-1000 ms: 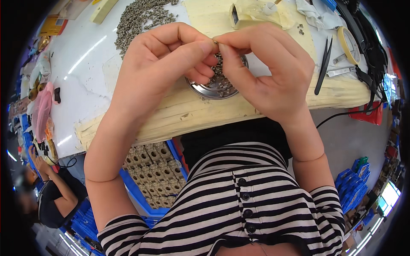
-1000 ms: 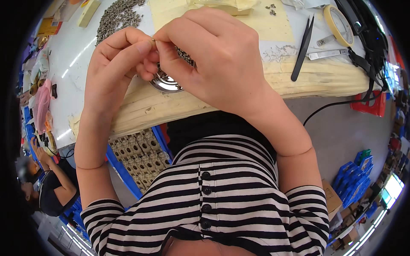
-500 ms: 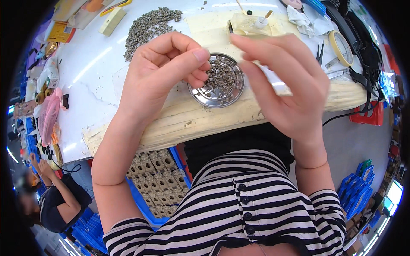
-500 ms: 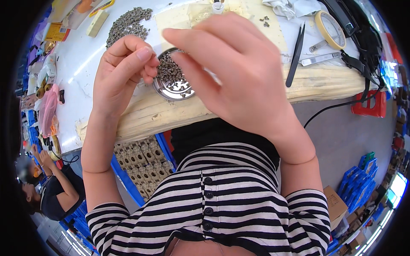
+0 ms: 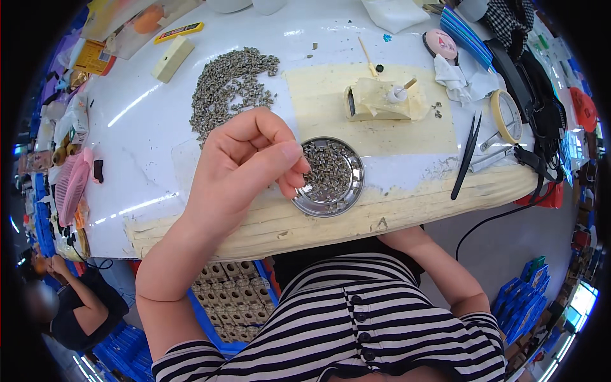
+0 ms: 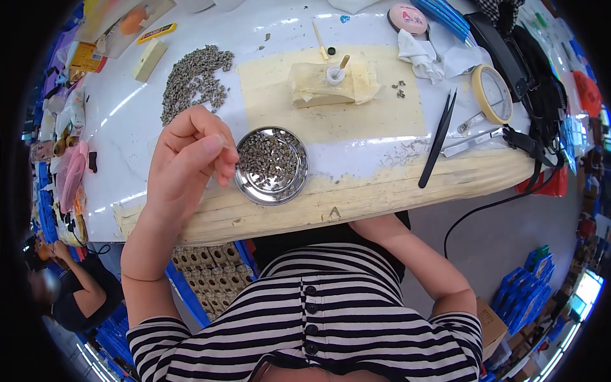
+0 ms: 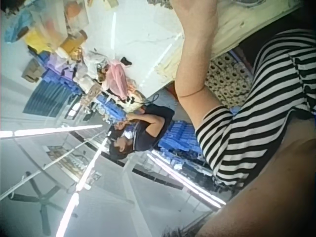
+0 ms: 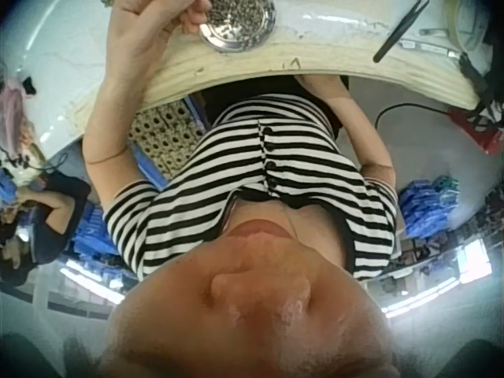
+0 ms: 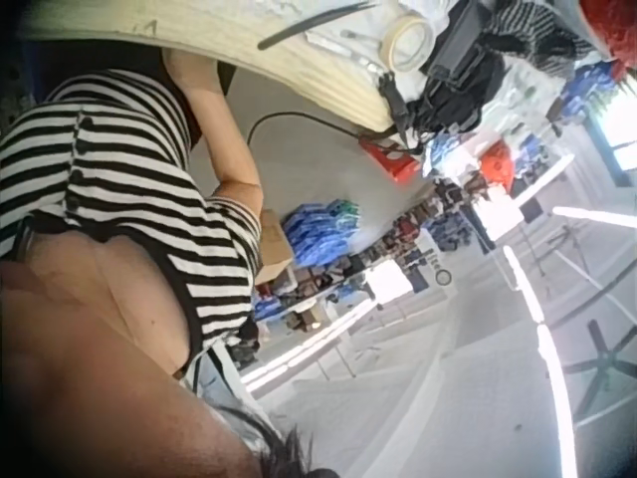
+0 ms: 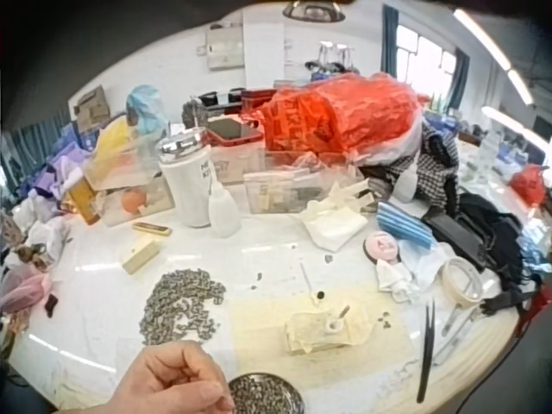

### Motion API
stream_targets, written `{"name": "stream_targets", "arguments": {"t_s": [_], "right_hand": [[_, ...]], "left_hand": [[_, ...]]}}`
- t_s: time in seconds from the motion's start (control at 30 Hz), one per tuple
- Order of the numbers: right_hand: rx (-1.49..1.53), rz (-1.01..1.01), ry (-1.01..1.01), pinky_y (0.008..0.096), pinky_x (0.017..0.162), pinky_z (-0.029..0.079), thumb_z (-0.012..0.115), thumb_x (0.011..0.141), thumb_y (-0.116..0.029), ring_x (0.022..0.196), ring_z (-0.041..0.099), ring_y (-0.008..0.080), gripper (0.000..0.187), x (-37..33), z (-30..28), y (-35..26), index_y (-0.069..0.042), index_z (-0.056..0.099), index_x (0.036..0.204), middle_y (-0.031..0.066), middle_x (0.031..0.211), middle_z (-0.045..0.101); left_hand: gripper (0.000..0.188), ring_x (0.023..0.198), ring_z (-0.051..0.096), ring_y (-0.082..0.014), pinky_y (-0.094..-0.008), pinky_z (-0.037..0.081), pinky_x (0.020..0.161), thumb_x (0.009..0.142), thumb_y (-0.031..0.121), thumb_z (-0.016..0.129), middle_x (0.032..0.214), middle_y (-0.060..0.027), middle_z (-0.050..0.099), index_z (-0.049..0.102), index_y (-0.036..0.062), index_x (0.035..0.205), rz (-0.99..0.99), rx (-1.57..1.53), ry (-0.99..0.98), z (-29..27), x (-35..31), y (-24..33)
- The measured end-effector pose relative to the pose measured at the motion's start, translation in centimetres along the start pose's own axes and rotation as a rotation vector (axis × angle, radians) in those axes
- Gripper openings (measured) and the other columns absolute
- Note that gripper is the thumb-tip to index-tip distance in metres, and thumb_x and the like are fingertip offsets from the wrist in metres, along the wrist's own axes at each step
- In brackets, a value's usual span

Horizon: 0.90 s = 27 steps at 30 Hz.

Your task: The person picks small metal rings and components from a pile on the table and places them into a small metal dish by hand.

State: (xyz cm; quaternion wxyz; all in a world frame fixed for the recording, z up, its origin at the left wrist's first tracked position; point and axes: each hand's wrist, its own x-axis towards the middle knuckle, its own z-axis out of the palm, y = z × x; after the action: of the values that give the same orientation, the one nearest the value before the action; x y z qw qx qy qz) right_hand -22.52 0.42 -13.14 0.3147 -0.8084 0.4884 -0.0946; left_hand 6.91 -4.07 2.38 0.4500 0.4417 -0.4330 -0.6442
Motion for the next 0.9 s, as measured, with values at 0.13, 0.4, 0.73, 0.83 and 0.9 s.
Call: {"name": "stream_targets", "arguments": {"t_s": [0.13, 0.4, 0.73, 0.83, 0.9], "right_hand": [[0.231, 0.178, 0.176, 0.0475, 0.100, 0.044, 0.059, 0.092, -0.017, 0.114, 0.059, 0.0369, 0.031, 3.7, 2.7, -1.0, -0.005, 0.064, 0.120, 0.0208, 0.119, 0.063], [0.287, 0.214, 0.240, 0.0471, 0.099, 0.045, 0.058, 0.092, -0.016, 0.114, 0.059, 0.0365, 0.031, 5.5, 3.8, -1.7, -0.005, 0.064, 0.120, 0.0208, 0.118, 0.064], [0.305, 0.205, 0.234, 0.0466, 0.099, 0.046, 0.058, 0.092, -0.015, 0.114, 0.060, 0.0359, 0.030, 5.6, 4.4, -2.2, -0.004, 0.065, 0.119, 0.0208, 0.117, 0.064], [0.303, 0.191, 0.217, 0.0465, 0.098, 0.046, 0.058, 0.092, -0.014, 0.114, 0.060, 0.0357, 0.030, 5.3, 4.2, -2.4, -0.004, 0.065, 0.119, 0.0208, 0.117, 0.064], [0.306, 0.175, 0.196, 0.0464, 0.098, 0.046, 0.057, 0.092, -0.014, 0.113, 0.060, 0.0356, 0.030, 4.9, 3.9, -2.6, -0.003, 0.065, 0.118, 0.0208, 0.117, 0.064]], "left_hand": [[0.011, 0.066, 0.060, -0.0095, -0.0232, 0.049, 0.057, 0.094, 0.013, 0.059, 0.081, -0.0073, 0.064, 0.056, 0.0058, 0.088, 0.012, 0.000, 0.026, -0.3, 0.2, -0.1], [0.011, 0.066, 0.060, -0.0093, -0.0229, 0.049, 0.057, 0.095, 0.014, 0.059, 0.081, -0.0071, 0.064, 0.056, 0.0051, 0.089, 0.025, 0.009, 0.024, -0.4, 0.3, -0.2], [0.011, 0.067, 0.061, -0.0093, -0.0231, 0.050, 0.059, 0.094, 0.014, 0.059, 0.081, -0.0067, 0.064, 0.056, 0.0058, 0.088, 0.012, 0.009, 0.043, -0.4, 0.3, -0.2], [0.011, 0.067, 0.061, -0.0094, -0.0231, 0.050, 0.059, 0.094, 0.015, 0.059, 0.081, -0.0070, 0.065, 0.056, 0.0062, 0.088, 0.014, -0.002, 0.042, -0.3, 0.3, -0.3], [0.011, 0.067, 0.061, -0.0096, -0.0229, 0.050, 0.059, 0.094, 0.015, 0.059, 0.082, -0.0073, 0.065, 0.056, 0.0065, 0.088, 0.005, -0.016, 0.035, -0.4, 0.3, -0.2]]}}
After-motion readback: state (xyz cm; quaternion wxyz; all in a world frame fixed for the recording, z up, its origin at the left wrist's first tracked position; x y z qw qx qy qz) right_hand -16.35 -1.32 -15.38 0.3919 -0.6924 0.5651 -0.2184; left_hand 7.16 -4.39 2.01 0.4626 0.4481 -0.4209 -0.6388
